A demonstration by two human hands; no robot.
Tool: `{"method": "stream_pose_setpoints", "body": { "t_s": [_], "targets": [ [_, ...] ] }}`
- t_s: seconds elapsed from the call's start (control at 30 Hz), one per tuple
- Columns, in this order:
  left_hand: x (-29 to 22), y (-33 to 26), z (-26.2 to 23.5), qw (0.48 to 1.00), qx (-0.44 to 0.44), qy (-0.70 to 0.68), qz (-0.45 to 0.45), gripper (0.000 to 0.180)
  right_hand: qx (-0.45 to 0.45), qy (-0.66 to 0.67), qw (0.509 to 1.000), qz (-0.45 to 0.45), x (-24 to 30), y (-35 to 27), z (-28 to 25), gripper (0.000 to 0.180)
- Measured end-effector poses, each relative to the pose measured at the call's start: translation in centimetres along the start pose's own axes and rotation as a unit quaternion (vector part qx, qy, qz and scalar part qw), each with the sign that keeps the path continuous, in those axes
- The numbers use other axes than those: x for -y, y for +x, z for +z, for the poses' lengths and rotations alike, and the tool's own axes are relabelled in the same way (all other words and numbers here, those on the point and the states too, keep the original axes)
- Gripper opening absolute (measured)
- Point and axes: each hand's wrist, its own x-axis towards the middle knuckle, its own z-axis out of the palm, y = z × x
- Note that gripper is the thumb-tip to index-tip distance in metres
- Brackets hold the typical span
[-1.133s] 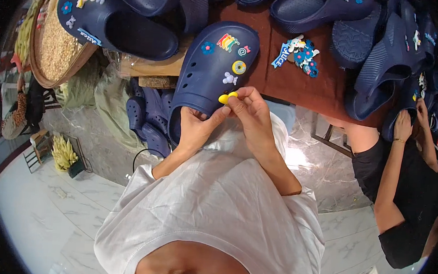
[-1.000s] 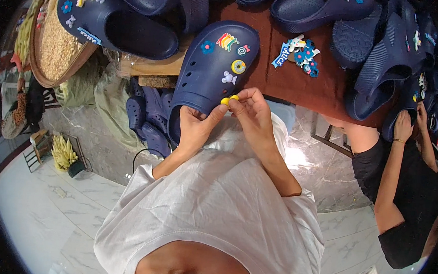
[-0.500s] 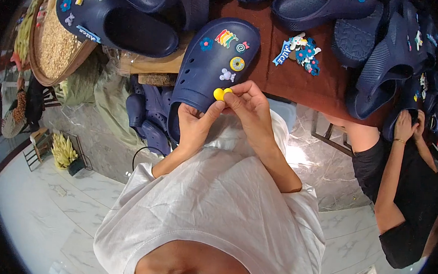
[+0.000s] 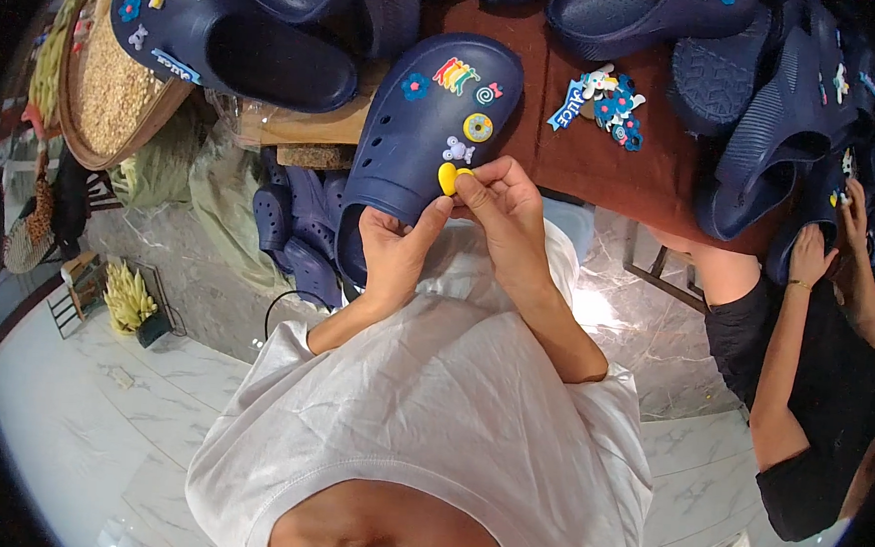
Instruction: Attaching decorative plastic charms to the ventilation holes of blue clogs.
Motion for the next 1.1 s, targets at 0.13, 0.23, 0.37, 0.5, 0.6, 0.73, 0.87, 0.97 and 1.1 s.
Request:
{"method": "stream_pose_setpoints", "body": {
  "t_s": [0.13,0.23,0.37,0.5,0.6,0.73,0.87,0.97,1.1],
  "targets": [
    [0.2,-0.1,0.2,1.0,-0.009,-0.007,0.005,0.027,0.003,-0.008,1.0,0.01,0.2,0.1,-0.2,0.013],
    [0.4,-0.1,0.1,1.0,-0.007,0.004,0.002,0.028,-0.003,-0.017,1.0,-0.004,0.1,0.3,0.1,0.015],
    [-0.3,0.1,0.6,1.0,-0.01,0.001,0.019,0.031,-0.014,-0.082,0.995,-0.061,-0.5,0.5,0.4,0.016],
    [-0.4,0.6,0.4,1.0,0.003,0.001,0.011,0.035,-0.026,-0.103,0.989,-0.107,-0.6,0.5,1.1,0.017],
    [-0.7,0.8,0.4,1.0,-0.014,-0.003,0.004,0.035,-0.026,-0.1,0.991,-0.084,-0.6,0.6,0.8,0.017],
    [-1.1,0.8,-1.2,0.98,-0.007,-0.166,-0.106,0.045,-0.015,-0.098,0.995,-0.024,-0.3,0.1,-0.2,0.017],
    [-1.5,1.5,-1.8,0.96,-0.04,-0.237,-0.143,0.05,0.002,-0.177,0.983,-0.046,-1.2,-0.6,-2.2,0.018],
    [-1.9,2.0,-2.4,0.943,-0.034,-0.294,-0.154,0.049,-0.042,-0.326,0.938,-0.112,-0.2,-0.9,-3.3,0.016],
    [-2.0,1.9,-2.2,0.94,-0.032,-0.302,-0.157,0.048,-0.153,-0.523,0.812,-0.208,2.9,0.5,-3.9,0.02]
  ]
}}
